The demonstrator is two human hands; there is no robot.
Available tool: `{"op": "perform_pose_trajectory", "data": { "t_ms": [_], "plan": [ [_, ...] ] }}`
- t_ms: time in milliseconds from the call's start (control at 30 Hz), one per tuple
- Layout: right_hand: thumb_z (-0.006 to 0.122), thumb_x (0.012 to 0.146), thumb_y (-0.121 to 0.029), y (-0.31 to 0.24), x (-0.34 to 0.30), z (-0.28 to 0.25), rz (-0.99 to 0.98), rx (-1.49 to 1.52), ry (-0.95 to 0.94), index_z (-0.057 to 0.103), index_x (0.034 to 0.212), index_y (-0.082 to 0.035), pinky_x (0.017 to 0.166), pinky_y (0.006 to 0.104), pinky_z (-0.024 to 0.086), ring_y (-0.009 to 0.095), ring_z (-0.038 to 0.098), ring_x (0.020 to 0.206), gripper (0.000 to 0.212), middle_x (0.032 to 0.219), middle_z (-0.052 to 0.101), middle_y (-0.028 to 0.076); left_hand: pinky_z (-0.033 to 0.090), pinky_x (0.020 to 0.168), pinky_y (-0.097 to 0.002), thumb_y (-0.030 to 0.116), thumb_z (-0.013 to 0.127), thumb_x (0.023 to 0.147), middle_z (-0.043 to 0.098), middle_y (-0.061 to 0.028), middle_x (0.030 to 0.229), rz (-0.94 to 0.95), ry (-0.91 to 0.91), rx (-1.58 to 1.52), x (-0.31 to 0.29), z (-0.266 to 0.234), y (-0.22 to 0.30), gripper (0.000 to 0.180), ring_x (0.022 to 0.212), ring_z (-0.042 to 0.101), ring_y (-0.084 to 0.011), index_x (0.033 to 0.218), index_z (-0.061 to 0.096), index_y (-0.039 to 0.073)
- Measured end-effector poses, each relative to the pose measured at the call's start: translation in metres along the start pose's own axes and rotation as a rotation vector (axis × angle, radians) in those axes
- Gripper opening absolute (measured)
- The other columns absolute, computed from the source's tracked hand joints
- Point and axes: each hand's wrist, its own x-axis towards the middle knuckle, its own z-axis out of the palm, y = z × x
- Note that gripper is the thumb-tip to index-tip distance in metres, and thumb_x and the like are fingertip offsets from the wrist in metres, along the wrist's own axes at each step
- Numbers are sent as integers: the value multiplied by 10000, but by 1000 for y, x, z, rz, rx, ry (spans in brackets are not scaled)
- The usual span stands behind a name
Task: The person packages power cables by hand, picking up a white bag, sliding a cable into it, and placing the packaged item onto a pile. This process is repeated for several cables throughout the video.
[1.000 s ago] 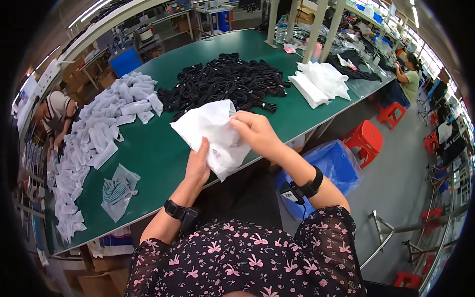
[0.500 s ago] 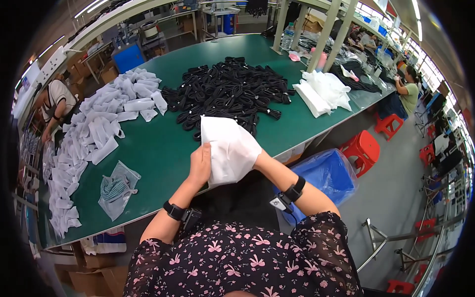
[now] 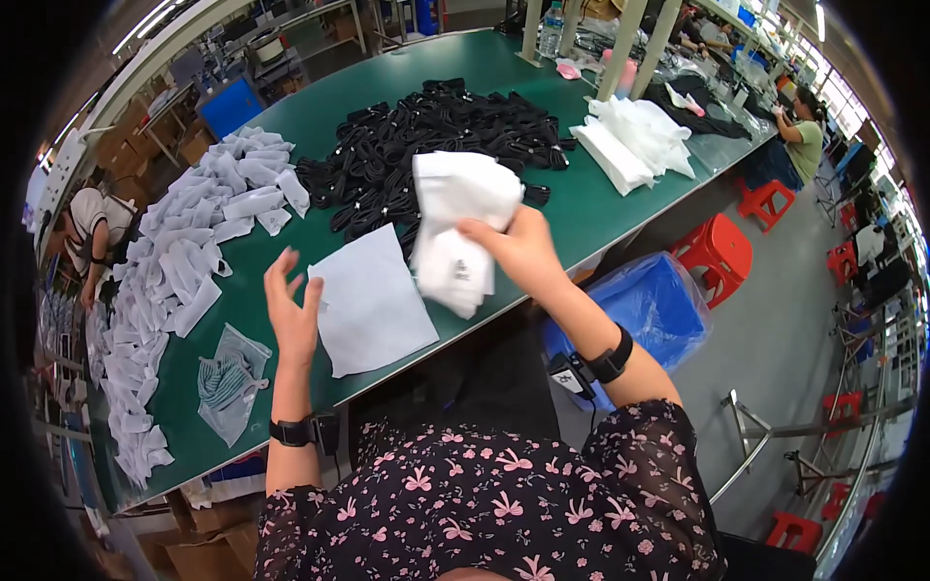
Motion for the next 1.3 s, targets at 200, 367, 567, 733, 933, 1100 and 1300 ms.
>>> {"op": "perform_pose_trajectory", "data": {
  "t_ms": [200,367,567,733,933,1100,1300],
  "plan": [
    [706,898,-214,5,21,136,-15,51,-428,662,1137,33,800,302,529,144,657,896,346,994,717,96,509,885,-351,170,680,900,625,-135,1160,-605,-296,-709,-45,-17,22,448,1018,623,-203,1253,528,-60],
    [694,865,-270,87,19,199,-867,-448,-302,654,1002,-42,666,390,506,281,611,778,269,913,613,120,528,831,-351,110,584,945,609,-146,1168,-736,71,-739,-106,-92,-35,421,981,634,-217,1312,466,-60],
    [666,790,-104,104,-32,193,-796,-415,-628,638,993,-48,704,388,512,312,612,859,212,968,593,119,508,876,-359,108,571,948,591,-142,1210,-771,191,-803,-147,-127,-36,472,1028,614,-226,1363,411,-52],
    [564,785,30,63,-1,124,-593,-156,-80,645,941,-13,735,373,503,298,610,832,180,901,603,133,482,915,-362,134,599,935,586,-130,1222,-813,112,-689,-185,-150,-25,533,1061,597,-236,1394,389,-37],
    [585,818,28,53,115,-9,-732,-735,609,679,1056,-85,768,403,496,328,590,879,280,994,548,132,473,919,-354,127,630,905,585,-135,1219,-941,38,-552,-219,-187,-16,552,1059,596,-232,1380,404,-39],
    [611,837,-21,84,162,-80,-495,-856,720,687,1081,-143,826,414,492,350,575,989,283,1059,568,136,488,892,-337,86,612,888,615,-134,1177,-978,53,-424,-239,-230,3,512,1006,621,-209,1349,437,-50],
    [575,877,-242,111,152,-138,219,-1742,73,696,1154,-162,886,552,473,399,549,1136,312,1259,601,124,496,853,-329,123,649,868,622,-133,1143,-942,-7,-314,-246,-264,-13,537,959,627,-206,1334,452,-55]
  ]
}}
